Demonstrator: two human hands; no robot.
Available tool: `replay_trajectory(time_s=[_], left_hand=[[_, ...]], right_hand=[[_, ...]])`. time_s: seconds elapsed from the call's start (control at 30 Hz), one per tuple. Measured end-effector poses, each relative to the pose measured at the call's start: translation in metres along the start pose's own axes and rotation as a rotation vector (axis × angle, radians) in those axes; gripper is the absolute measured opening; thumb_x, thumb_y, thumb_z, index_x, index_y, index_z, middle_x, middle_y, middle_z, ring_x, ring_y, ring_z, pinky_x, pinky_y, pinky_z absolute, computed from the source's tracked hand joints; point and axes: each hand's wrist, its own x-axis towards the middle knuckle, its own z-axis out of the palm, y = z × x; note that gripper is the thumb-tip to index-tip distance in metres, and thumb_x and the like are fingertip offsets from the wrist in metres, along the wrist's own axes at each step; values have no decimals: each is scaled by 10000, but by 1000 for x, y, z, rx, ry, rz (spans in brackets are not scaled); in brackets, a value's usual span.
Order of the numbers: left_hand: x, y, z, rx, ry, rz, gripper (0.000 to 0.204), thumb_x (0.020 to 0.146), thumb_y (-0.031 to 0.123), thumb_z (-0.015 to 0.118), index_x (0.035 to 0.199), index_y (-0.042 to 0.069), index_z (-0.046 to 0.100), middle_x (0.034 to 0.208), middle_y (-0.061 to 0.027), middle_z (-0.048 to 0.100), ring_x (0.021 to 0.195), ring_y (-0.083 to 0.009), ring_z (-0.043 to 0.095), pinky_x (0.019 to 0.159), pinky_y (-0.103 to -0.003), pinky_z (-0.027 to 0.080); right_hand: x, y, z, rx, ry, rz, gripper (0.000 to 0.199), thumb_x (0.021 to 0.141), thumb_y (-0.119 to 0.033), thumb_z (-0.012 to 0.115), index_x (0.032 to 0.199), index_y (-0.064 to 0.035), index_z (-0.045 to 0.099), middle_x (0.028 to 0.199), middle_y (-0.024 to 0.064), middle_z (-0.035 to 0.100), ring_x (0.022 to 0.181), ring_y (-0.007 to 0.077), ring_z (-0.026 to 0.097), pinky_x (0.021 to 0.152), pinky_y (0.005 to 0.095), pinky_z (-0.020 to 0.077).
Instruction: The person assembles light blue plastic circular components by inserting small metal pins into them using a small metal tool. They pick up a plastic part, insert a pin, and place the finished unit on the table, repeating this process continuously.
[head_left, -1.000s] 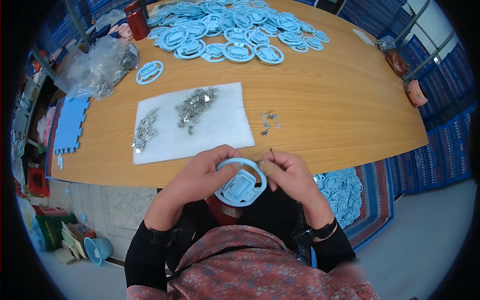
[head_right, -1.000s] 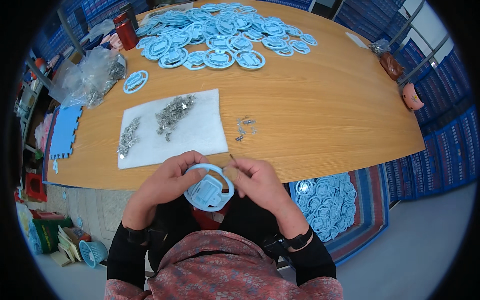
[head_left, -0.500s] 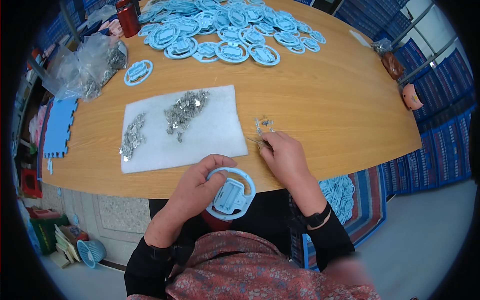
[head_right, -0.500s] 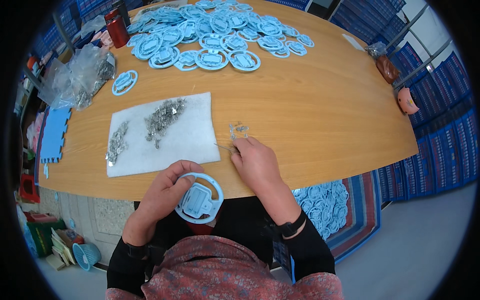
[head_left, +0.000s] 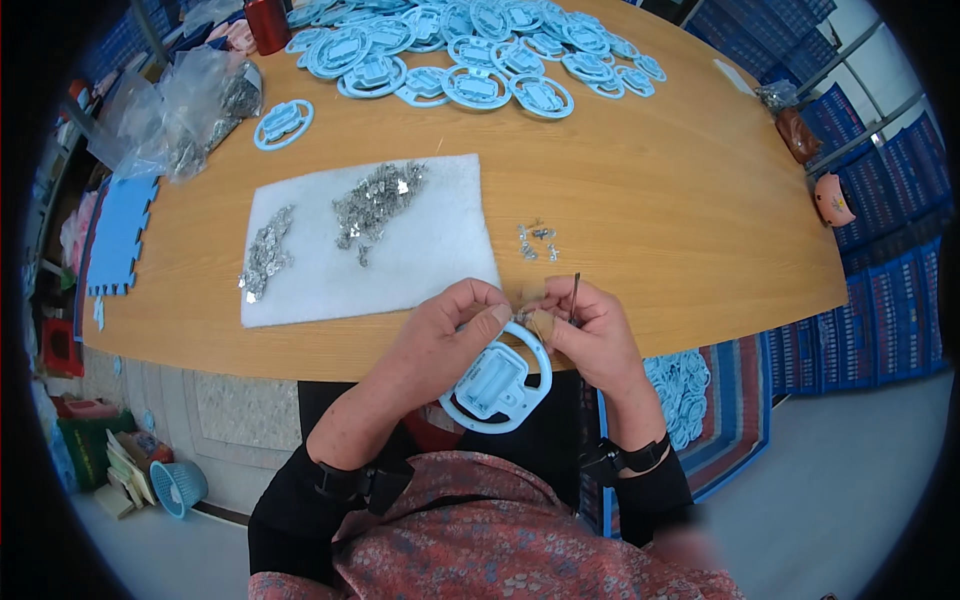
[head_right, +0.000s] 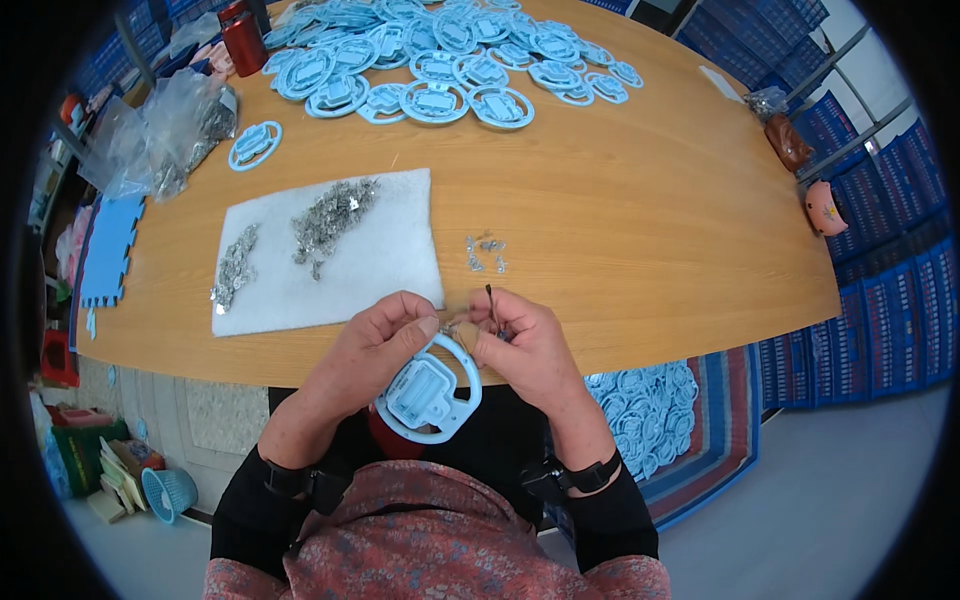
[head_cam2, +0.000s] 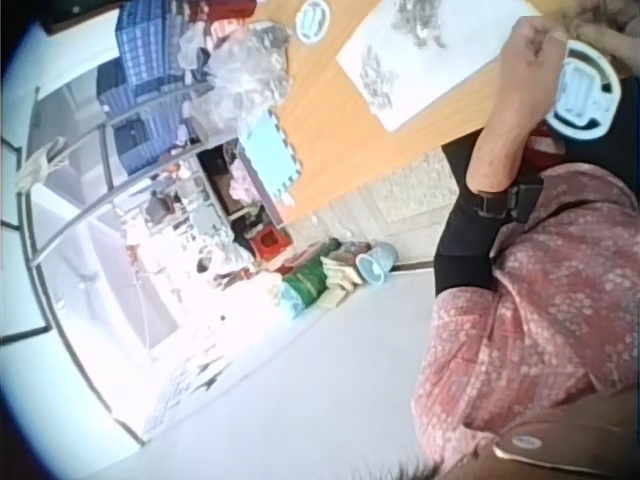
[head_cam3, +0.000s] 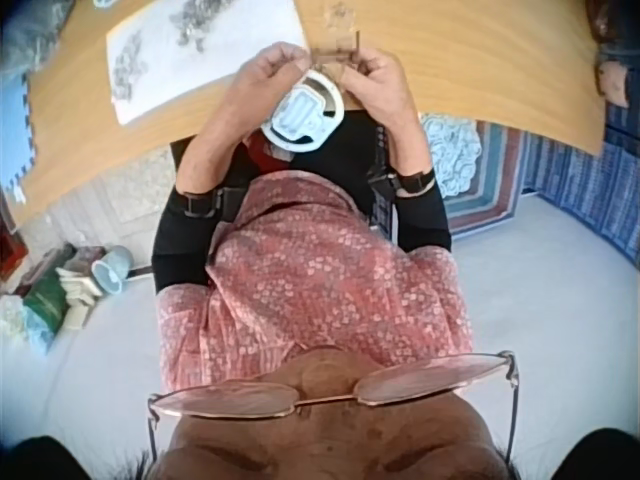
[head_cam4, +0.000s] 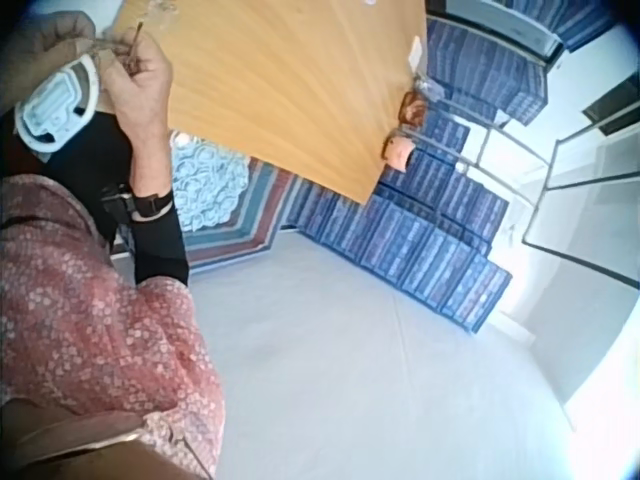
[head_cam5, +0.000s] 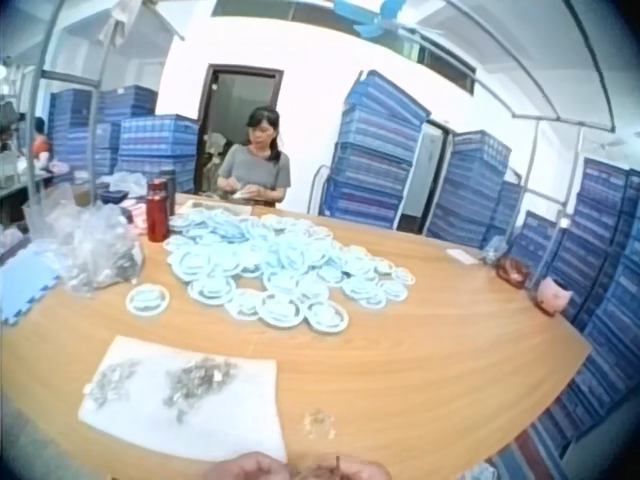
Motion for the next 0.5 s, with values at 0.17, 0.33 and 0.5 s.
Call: replay_trajectory(time_s=[0.17, 0.33, 0.5], left_hand=[[-9, -6, -4, 171, 67, 100, 121, 1043, 166, 583, 1096, 58, 592, 939, 31, 631, 853, -23, 563, 734, -203, 478], [-17, -7, -7, 291, 102, 201, 158, 1035, 171, 583, 1127, 43, 599, 931, 10, 653, 849, -48, 573, 749, -237, 490], [-21, -1, -24, 282, 198, 88, 226, 1049, 165, 551, 1204, 24, 636, 976, -3, 681, 869, -40, 587, 763, -219, 494]], right_hand=[[-2, -3, 9, -149, -1, -7, 158, 916, -94, 705, 1028, 14, 675, 848, -54, 609, 746, 7, 503, 649, 192, 425], [-3, -4, 13, -103, 3, 10, 124, 890, -77, 690, 962, 15, 648, 792, -67, 535, 708, 9, 446, 619, 192, 382], [-7, 5, 17, -260, 35, -177, 138, 833, -40, 706, 948, 10, 651, 749, -34, 508, 646, 32, 431, 576, 213, 369]])
